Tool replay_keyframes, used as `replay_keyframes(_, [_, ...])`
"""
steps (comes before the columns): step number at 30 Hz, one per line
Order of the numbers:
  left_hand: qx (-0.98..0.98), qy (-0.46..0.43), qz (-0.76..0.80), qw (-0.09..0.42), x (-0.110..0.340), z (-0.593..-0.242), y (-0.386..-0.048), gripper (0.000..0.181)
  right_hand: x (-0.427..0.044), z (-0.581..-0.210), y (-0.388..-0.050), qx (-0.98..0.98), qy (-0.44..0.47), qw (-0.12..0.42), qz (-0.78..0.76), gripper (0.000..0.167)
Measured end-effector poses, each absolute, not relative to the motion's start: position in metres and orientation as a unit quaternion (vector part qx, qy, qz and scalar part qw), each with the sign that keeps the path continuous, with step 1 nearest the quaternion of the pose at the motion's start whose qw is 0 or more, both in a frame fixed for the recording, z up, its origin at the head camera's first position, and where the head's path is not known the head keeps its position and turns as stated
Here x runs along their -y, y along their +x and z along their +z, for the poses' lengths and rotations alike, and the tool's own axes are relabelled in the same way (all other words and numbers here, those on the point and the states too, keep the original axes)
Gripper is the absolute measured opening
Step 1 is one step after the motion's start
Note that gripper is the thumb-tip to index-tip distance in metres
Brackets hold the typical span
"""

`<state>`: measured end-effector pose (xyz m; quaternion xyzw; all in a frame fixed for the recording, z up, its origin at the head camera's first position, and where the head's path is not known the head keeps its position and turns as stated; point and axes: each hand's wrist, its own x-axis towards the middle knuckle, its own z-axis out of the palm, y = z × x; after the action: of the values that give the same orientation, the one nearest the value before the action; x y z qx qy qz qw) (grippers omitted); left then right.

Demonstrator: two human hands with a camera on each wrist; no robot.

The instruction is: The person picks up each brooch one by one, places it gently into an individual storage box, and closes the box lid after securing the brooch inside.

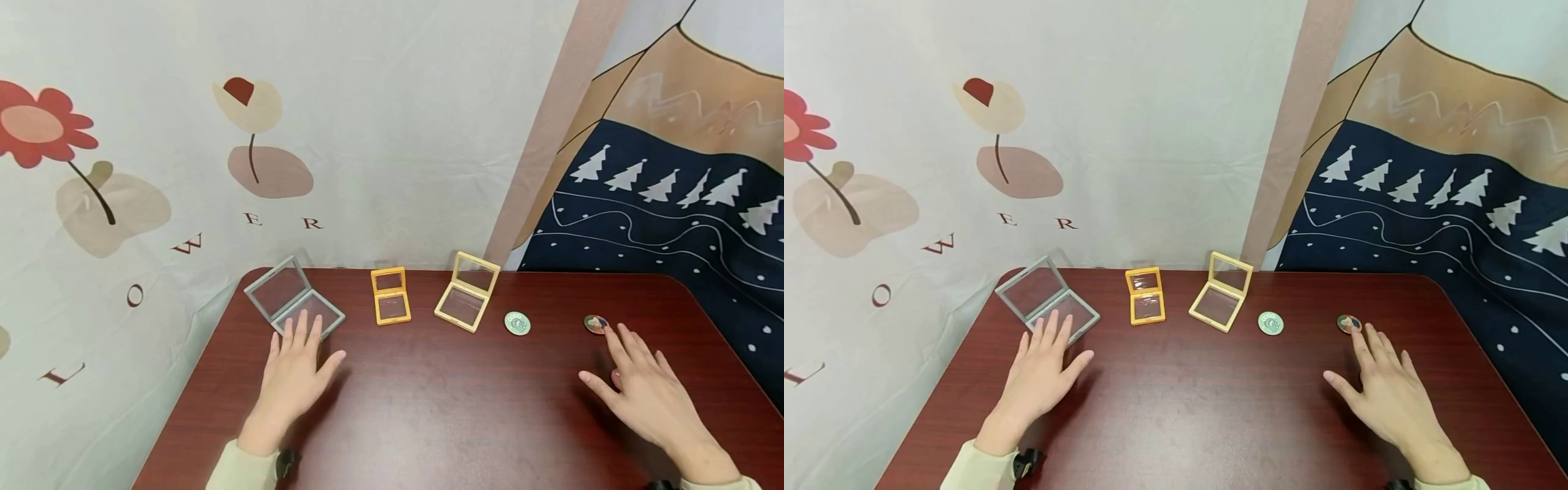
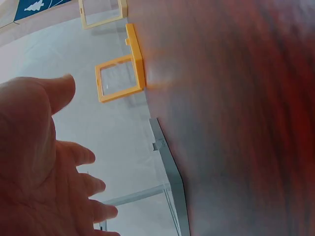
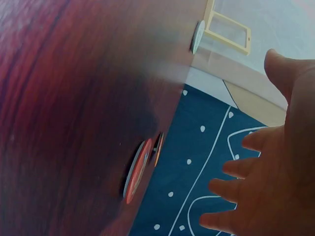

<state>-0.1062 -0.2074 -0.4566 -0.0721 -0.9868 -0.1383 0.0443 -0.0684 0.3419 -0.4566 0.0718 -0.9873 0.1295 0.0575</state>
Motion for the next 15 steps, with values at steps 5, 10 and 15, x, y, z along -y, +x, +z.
replay_keyframes(5, [0.987, -0.051, -0.145, 0.041, 0.210, -0.453, -0.108, 0.081, -0.347, -0.456, -0.069, 0.989, 0.058, 0.065, 0.118, 0.094])
replay_keyframes(10, [0.987, -0.022, -0.156, 0.023, 0.213, -0.450, -0.110, 0.080, -0.353, -0.459, -0.069, 0.991, 0.049, 0.066, 0.105, 0.095])
replay_keyframes(15, [0.985, 0.011, -0.173, -0.002, 0.217, -0.449, -0.114, 0.082, -0.360, -0.461, -0.068, 0.993, 0.036, 0.057, 0.093, 0.093])
